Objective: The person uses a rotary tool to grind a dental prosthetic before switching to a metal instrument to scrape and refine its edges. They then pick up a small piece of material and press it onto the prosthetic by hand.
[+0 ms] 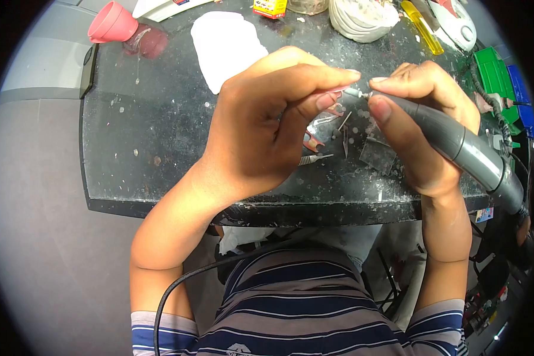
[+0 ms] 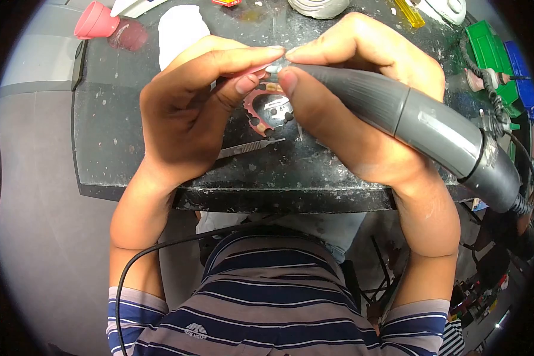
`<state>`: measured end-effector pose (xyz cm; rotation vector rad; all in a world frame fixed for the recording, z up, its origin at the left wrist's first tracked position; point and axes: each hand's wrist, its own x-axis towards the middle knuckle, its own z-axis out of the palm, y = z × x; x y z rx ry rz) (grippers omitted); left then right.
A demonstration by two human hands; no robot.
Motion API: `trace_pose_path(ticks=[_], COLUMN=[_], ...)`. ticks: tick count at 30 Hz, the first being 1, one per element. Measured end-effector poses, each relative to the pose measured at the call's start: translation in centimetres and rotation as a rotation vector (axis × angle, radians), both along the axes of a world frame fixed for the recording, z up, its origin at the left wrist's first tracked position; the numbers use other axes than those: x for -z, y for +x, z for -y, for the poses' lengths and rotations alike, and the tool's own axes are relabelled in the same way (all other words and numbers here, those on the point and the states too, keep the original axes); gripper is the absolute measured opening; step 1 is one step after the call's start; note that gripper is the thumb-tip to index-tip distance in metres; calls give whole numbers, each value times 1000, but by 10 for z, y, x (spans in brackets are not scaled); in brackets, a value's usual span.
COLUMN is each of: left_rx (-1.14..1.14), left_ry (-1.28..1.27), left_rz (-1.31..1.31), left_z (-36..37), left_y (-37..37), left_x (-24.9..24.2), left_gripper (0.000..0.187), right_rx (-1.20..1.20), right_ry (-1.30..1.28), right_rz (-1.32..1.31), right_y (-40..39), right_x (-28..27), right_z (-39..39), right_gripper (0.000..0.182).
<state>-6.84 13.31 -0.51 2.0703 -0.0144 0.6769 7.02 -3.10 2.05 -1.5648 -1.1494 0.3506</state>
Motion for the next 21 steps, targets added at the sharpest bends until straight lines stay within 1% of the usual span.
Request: trace_pose_path(ticks=[4, 6, 7, 8, 9, 10, 12, 13, 14, 16, 17, 18, 20, 21], left_rx=[2, 9, -18, -44, -31, -32, -34, -30, -31, -31, -30, -8, 14, 21], left_ry=[-23, -20, -70, -127, -60, -53, -33, -36, -36, -18, -12, 60, 133, 130], left_rz=[-8, 17, -9, -48, -7, -1, 38, 48, 49, 61, 67, 123, 181, 215], left_z=[2, 2, 5, 6, 3, 2, 4, 5, 6, 8, 8, 6, 5, 6], left_y=[0, 1, 0, -2, -1, 0, -1, -1, -3, -3, -3, -3, -2, -2], left_x=[1, -1, -3, -3, 0, 0, 1, -1, -2, -4, -5, -5, -6, -7], left_gripper=[26, 25, 25, 24, 23, 23, 24, 24, 24, 25, 26, 28, 30, 32], right_rx=[0, 1, 25, 26, 69, 109, 162, 162, 215, 295, 291, 287, 417, 531], right_ry=[-40, -1, 59, 66, 165, 265, 493, 550, 597, 684, 686, 688, 583, 522], right_rz=[-33, 16, 84, 96, 104, 107, -51, -69, -199, -276, -321, -367, -367, -380], right_y=[-3, 3, 7, 13, 19, 25, 42, 56, 64, 92, 109, 125, 159, 169], right_x=[-3, 0, 2, 0, -1, -1, -1, -1, -4, -2, 1, 4, 14, 16], right_z=[0, 2, 2, 4, 6, 8, 10, 14, 17, 23, 28, 34, 41, 40], right_gripper=[13, 13, 12, 12, 11, 12, 12, 15, 15, 15, 15, 16, 17, 18])
